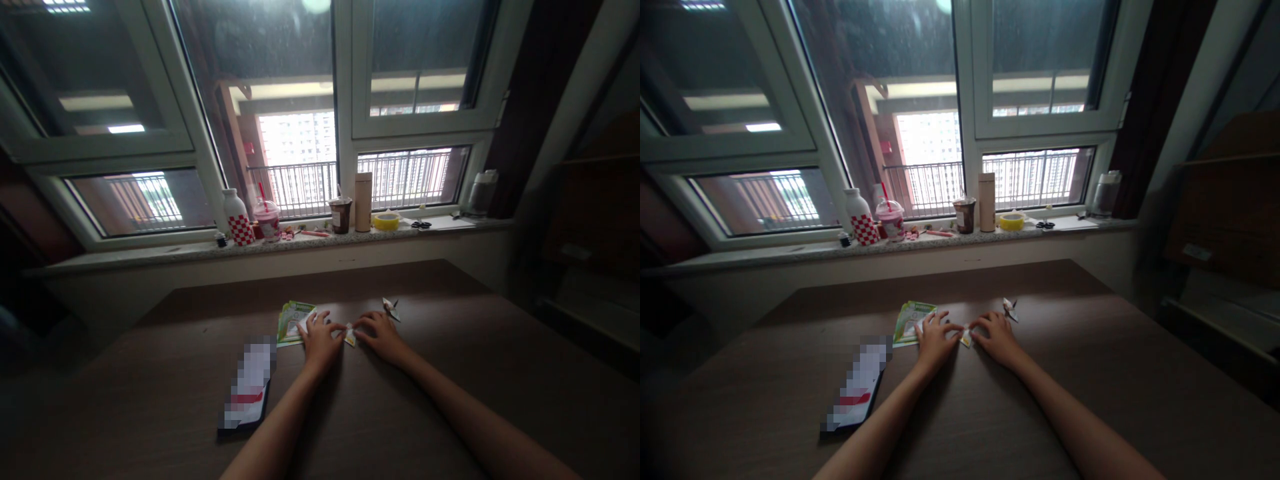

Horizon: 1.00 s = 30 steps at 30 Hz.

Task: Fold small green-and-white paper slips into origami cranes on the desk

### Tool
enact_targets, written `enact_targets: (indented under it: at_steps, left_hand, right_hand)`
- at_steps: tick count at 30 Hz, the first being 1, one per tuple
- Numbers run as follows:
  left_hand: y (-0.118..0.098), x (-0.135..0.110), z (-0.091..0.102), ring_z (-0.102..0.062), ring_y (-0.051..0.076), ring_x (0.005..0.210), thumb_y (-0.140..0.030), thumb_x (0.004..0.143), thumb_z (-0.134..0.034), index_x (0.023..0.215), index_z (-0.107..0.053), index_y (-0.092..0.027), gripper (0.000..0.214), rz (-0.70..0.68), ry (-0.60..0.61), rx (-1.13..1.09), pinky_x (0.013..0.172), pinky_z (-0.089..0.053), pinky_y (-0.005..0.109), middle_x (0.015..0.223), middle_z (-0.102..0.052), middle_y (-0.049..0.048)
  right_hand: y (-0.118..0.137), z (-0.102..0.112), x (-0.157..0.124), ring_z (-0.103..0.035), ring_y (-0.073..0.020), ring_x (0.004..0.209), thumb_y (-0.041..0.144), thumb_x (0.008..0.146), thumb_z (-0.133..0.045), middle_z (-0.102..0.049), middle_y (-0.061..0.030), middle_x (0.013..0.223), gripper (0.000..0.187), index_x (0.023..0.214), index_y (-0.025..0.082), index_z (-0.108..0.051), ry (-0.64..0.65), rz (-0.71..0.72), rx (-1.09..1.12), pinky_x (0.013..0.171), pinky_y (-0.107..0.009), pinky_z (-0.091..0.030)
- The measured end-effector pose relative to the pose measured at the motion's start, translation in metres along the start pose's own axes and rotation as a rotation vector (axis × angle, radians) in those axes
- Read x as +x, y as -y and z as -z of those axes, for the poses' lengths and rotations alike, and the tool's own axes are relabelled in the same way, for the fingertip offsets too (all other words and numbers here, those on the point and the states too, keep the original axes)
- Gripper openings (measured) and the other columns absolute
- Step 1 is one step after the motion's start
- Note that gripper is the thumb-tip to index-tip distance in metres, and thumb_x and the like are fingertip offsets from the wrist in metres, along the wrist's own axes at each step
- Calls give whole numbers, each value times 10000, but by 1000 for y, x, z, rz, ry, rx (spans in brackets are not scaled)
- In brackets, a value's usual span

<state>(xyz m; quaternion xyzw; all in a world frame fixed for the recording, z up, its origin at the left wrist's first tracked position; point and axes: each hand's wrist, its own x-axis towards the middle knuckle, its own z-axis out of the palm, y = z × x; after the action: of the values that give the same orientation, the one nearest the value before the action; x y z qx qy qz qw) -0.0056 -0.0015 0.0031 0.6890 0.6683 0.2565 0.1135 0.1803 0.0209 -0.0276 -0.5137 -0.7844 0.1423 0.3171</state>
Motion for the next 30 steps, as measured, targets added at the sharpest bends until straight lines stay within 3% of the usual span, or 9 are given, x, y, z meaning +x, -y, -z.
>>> enact_targets:
  at_steps: [3, 9, 13, 17, 30]
  left_hand:
    - [0, 0, 0, -275, 327, 1420, -390, 806, -665, 926, -778, -401, 166, 1, 1, 2, 1152, -30, 671, 1434, -535, -9]
    - [1, 0, -1, -293, 330, 1408, -364, 813, -665, 906, -781, -393, 151, -24, -12, -2, 1152, -38, 671, 1413, -554, -11]
    - [1, 0, -2, -289, 332, 1411, -370, 818, -669, 918, -776, -408, 151, -48, 2, -3, 1147, -17, 690, 1418, -549, -18]
    - [2, 0, -4, -286, 331, 1416, -384, 817, -676, 933, -771, -428, 156, -78, 24, -10, 1155, -11, 684, 1424, -543, -34]
    - [3, 2, -4, -287, 331, 1426, -426, 817, -674, 957, -774, -416, 172, -69, 56, -2, 1157, -8, 682, 1444, -535, -1]
  right_hand:
    - [-7, -4, 3, -542, -252, 1098, 373, 918, -552, -661, -72, 1082, 221, 960, 239, -723, -38, -17, 23, 1000, -432, -396]
    - [-11, -7, 3, -552, -248, 1069, 253, 842, -648, -668, -73, 1088, 91, 890, 213, -715, -58, 27, 0, 984, -408, -403]
    - [-8, -4, 3, -563, -237, 1042, 178, 827, -640, -680, -65, 1059, 118, 907, 216, -719, -69, 104, 35, 959, -392, -421]
    - [-5, 2, 3, -586, -221, 985, 104, 833, -578, -713, -48, 935, 205, 829, 228, -741, -4, 216, 79, 911, -359, -442]
    - [-5, 11, 4, -592, -235, 992, 106, 759, -636, -750, -36, 913, 196, 799, 245, -769, 12, 168, 113, 945, -383, -433]
